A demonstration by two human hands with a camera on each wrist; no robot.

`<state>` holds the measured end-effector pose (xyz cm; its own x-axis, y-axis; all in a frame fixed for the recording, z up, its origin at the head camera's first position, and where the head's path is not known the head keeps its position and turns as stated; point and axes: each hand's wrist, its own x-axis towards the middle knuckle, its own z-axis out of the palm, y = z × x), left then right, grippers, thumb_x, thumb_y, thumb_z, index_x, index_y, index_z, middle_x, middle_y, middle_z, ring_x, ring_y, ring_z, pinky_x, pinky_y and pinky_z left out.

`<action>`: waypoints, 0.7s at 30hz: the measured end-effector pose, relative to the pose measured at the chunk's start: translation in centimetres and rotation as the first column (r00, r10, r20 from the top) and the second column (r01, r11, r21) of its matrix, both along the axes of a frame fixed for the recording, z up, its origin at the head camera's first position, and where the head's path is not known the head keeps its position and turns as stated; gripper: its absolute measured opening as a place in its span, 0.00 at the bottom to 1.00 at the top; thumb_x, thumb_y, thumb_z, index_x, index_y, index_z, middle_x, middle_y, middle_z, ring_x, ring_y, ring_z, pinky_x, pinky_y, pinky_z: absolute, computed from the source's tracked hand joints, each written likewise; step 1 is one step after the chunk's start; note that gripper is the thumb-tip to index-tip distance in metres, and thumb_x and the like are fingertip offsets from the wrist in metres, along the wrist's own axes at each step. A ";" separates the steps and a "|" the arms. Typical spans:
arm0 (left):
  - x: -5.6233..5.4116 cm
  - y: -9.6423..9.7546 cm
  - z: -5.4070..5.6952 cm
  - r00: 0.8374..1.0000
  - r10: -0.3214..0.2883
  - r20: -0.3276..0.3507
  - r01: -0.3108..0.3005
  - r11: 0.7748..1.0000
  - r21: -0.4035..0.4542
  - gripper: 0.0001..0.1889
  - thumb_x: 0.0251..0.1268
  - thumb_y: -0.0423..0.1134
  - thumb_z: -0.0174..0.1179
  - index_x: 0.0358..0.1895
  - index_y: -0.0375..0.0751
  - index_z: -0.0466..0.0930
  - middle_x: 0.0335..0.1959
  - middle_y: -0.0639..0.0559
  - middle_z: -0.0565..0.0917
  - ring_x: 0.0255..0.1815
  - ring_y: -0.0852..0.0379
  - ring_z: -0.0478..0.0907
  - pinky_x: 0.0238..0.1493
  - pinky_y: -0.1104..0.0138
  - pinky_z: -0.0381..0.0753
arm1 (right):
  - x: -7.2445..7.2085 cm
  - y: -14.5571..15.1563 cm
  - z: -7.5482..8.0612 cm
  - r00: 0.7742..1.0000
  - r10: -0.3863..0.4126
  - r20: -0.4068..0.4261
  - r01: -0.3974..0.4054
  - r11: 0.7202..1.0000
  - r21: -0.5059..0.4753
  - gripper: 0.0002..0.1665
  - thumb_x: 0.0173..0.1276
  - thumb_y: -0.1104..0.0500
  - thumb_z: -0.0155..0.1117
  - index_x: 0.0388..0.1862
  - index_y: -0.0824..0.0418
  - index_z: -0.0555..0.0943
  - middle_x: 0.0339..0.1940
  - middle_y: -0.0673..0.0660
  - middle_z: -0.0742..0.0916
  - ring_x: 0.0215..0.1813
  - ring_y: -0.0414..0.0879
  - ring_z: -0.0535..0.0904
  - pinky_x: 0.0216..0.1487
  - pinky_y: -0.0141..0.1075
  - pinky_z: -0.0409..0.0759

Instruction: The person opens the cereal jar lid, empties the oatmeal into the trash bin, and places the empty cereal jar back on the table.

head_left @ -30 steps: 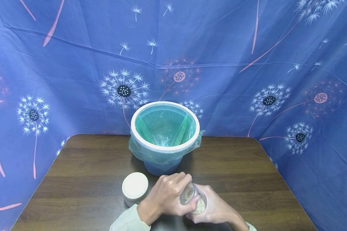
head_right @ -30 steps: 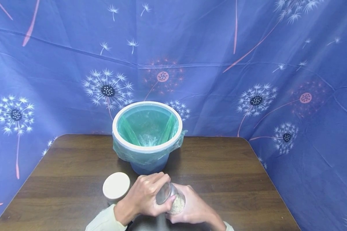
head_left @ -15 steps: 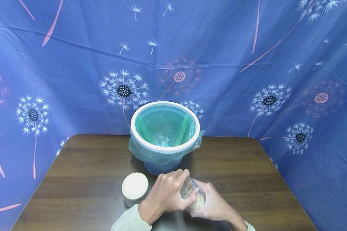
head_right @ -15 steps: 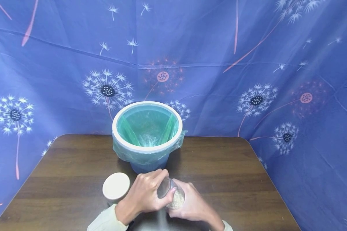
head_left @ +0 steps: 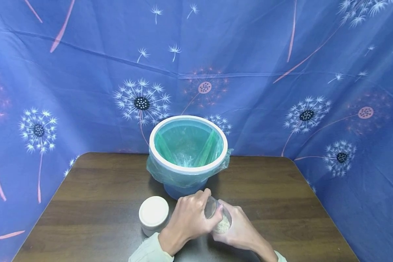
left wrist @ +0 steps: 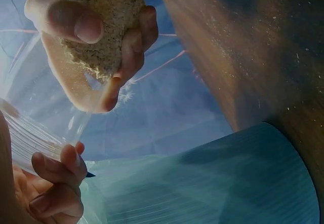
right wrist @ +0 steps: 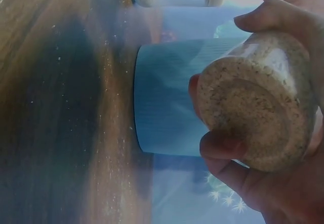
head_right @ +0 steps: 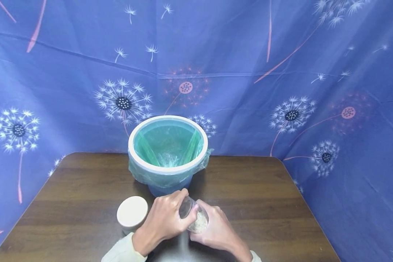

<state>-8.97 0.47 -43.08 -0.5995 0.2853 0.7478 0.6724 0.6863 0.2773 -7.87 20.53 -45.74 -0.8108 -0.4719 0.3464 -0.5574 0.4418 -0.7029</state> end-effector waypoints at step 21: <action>0.3 0.9 0.1 0.981 0.121 0.152 -0.124 0.992 0.007 0.19 0.62 0.52 0.70 0.26 0.47 0.72 0.15 0.56 0.70 0.12 0.61 0.65 0.13 0.67 0.63 | 0.4 0.0 -0.5 0.963 -0.225 -0.150 0.245 0.960 0.137 0.38 0.39 0.54 0.87 0.54 0.53 0.83 0.34 0.40 0.86 0.32 0.30 0.77 0.29 0.31 0.75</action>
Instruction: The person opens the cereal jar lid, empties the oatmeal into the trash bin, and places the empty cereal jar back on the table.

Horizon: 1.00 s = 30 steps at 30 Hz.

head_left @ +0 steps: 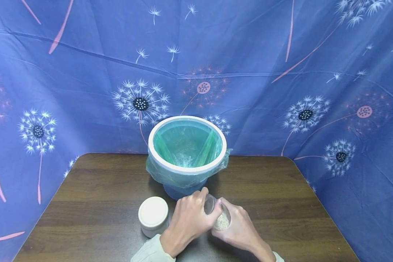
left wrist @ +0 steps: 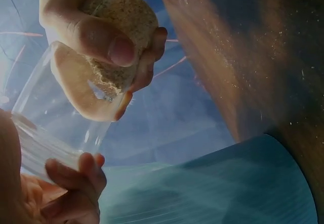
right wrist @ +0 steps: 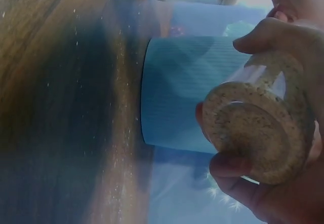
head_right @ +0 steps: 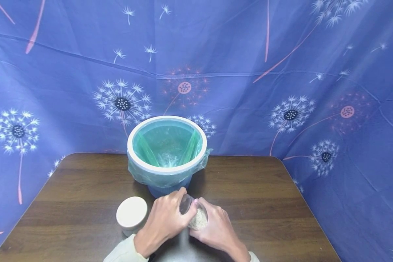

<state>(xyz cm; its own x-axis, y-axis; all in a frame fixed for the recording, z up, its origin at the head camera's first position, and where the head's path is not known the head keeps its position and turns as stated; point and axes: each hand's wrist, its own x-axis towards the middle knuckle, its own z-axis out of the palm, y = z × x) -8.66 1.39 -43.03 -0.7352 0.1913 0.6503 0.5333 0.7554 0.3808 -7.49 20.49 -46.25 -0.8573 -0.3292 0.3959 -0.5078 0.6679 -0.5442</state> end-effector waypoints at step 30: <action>-0.3 -2.3 1.2 0.857 -0.439 -0.272 0.398 0.897 -0.193 0.26 0.60 0.61 0.70 0.48 0.44 0.80 0.34 0.60 0.78 0.31 0.65 0.76 0.31 0.75 0.79 | -1.2 2.1 2.0 0.728 0.639 0.246 -0.564 0.763 -0.314 0.31 0.58 0.59 0.84 0.59 0.53 0.80 0.47 0.49 0.89 0.46 0.39 0.86 0.49 0.39 0.86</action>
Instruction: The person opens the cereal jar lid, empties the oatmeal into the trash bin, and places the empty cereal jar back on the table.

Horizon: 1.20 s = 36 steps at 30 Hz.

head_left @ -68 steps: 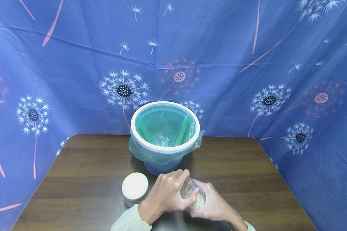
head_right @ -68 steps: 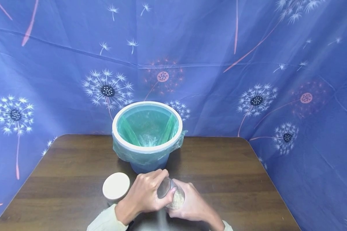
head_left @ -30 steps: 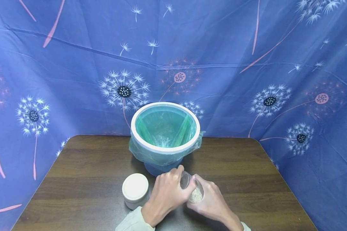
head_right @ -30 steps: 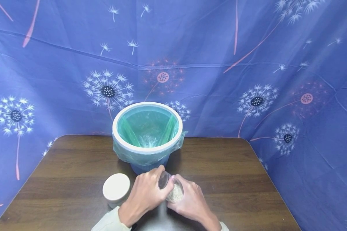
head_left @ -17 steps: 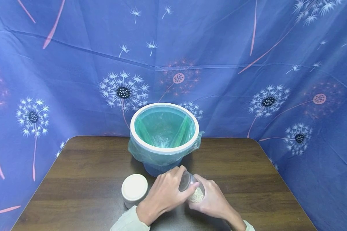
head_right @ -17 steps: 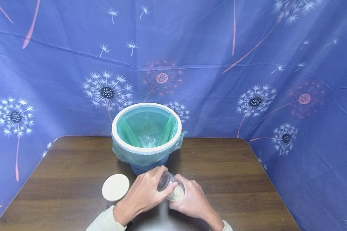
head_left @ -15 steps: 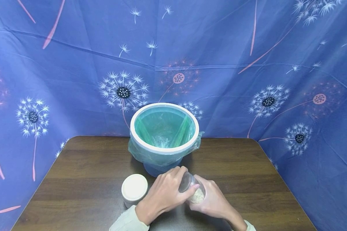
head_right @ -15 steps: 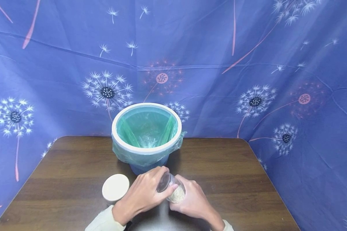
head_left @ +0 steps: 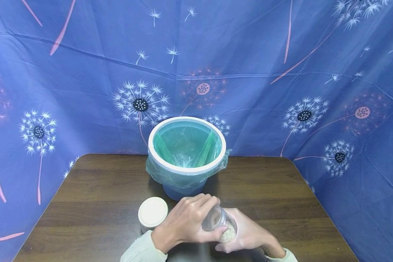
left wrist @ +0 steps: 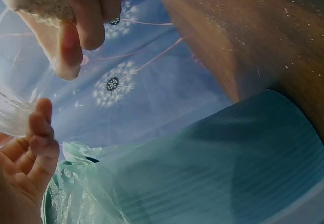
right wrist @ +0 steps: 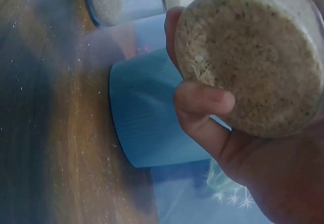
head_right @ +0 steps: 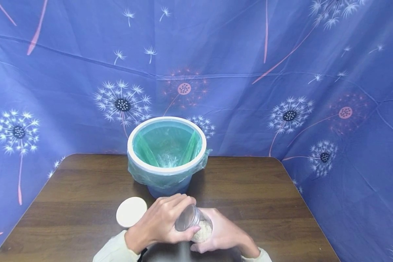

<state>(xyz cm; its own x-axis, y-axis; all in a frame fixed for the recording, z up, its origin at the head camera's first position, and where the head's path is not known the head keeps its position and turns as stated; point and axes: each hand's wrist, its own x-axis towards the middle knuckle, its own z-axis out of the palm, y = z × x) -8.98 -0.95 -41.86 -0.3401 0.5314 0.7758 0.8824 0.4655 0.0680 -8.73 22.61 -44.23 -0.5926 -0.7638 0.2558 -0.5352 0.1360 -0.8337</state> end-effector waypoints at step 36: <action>-0.1 0.9 -0.3 0.992 0.125 -0.012 -0.123 0.986 0.110 0.19 0.54 0.56 0.68 0.31 0.47 0.71 0.21 0.61 0.71 0.18 0.66 0.67 0.17 0.76 0.65 | 1.0 -1.1 -0.2 0.977 -0.184 -0.110 0.184 0.983 -0.013 0.35 0.56 0.62 0.84 0.62 0.51 0.79 0.48 0.47 0.90 0.45 0.40 0.88 0.45 0.38 0.87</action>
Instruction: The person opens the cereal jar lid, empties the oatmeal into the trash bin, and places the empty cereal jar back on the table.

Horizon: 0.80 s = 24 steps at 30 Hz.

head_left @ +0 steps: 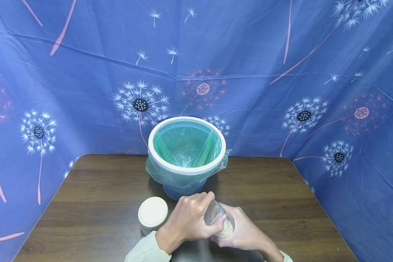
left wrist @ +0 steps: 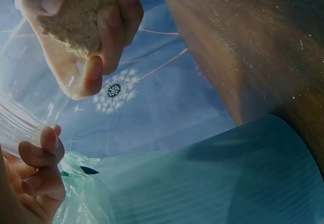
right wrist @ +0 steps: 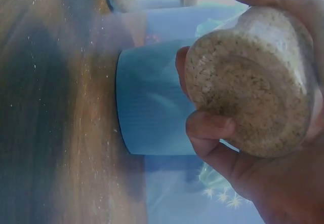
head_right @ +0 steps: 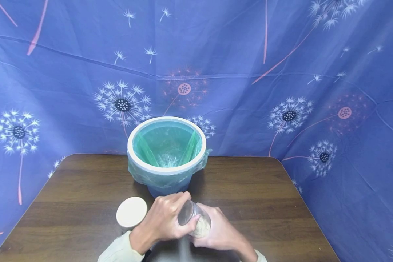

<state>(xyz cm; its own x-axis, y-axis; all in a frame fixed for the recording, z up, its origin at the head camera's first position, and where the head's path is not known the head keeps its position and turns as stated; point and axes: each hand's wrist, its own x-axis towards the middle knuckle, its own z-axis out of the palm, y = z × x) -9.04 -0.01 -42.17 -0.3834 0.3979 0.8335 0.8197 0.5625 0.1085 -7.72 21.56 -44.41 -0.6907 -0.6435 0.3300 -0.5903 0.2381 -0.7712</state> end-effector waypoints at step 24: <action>0.3 0.8 -0.7 0.974 0.151 0.171 -0.157 0.987 0.024 0.22 0.52 0.55 0.74 0.30 0.45 0.71 0.15 0.57 0.71 0.14 0.60 0.69 0.14 0.68 0.64 | 0.2 -0.6 -0.9 0.955 -0.257 -0.146 0.265 0.964 0.033 0.33 0.46 0.62 0.84 0.50 0.45 0.79 0.35 0.40 0.87 0.33 0.33 0.83 0.32 0.29 0.82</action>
